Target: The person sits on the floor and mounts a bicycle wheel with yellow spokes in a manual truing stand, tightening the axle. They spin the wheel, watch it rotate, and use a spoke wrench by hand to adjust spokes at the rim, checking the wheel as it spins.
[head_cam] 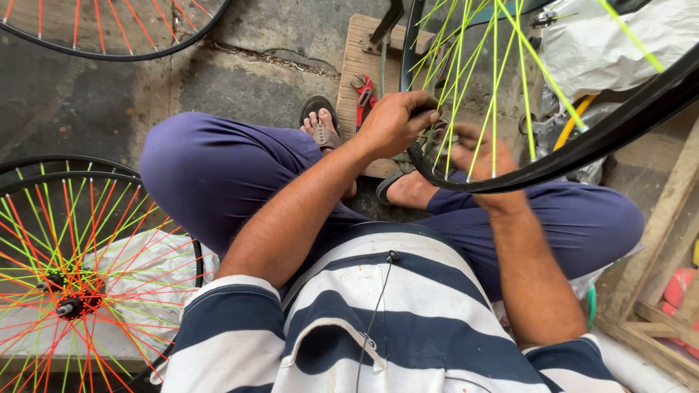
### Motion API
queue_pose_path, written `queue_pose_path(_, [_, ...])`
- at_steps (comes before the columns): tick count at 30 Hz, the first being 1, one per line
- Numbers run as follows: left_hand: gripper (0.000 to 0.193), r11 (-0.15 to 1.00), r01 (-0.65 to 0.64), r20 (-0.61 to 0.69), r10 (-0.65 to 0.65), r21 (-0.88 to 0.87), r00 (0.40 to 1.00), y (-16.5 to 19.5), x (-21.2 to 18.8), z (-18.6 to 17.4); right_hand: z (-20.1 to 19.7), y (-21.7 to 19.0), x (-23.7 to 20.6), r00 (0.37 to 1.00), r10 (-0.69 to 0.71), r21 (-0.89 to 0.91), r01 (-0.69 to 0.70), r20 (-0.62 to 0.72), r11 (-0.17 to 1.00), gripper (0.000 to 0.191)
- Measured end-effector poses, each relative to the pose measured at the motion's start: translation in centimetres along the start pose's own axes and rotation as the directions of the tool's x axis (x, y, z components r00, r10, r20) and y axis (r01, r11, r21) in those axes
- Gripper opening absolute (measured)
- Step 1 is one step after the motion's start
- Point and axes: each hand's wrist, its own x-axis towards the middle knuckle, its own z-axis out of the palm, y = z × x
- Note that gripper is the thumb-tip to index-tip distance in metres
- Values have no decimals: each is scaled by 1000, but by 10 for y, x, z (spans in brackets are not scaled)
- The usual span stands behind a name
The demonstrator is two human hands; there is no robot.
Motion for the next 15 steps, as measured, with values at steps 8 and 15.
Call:
queue_pose_path(8, [25, 999, -41, -33, 42, 27, 999, -1, -2, 2, -12, 47, 10, 991, 134, -21, -134, -12, 991, 49])
queue_pose_path(15, [40, 992, -56, 224, 29, 115, 974, -17, -8, 2, -3, 28, -1, 998, 63, 69, -62, -18, 996, 38])
